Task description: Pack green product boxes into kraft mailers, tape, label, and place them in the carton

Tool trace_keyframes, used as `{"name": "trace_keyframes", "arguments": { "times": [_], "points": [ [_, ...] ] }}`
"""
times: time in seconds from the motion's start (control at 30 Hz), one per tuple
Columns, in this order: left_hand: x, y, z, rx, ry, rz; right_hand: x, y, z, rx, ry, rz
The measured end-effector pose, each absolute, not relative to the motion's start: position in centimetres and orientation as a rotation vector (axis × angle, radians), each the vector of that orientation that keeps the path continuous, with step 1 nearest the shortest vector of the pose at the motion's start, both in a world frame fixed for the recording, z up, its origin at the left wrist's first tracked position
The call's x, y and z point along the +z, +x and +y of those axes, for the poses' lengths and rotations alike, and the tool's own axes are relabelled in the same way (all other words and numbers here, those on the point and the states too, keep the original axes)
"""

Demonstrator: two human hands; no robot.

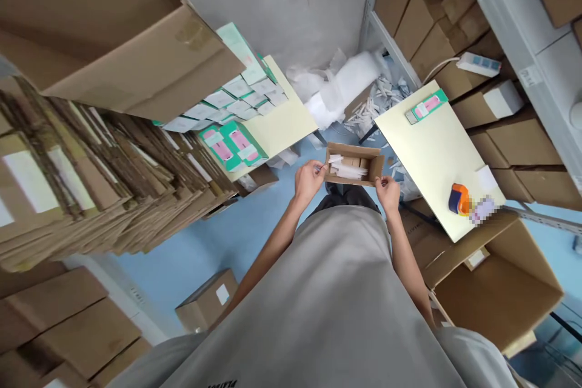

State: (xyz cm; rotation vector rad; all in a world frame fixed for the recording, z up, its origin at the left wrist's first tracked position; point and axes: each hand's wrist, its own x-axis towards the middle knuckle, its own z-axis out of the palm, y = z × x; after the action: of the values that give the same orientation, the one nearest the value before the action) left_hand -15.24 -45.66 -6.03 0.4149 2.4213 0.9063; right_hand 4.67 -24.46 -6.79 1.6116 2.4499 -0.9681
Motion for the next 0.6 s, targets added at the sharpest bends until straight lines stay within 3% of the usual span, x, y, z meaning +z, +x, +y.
{"name": "trace_keyframes", "arguments": {
  "times": [0.27, 0.6],
  "points": [
    [-3.7, -12.2, -37.1, 0.909, 0.678, 2.372, -7.9, 12.0, -20.0, -1.115, 1.885, 2.366],
    [-6.4, -7.1, -21.7, 0.905, 0.891, 2.278, -9.0, 19.2, -9.8, -1.169, 2.068, 2.302]
  ]
}}
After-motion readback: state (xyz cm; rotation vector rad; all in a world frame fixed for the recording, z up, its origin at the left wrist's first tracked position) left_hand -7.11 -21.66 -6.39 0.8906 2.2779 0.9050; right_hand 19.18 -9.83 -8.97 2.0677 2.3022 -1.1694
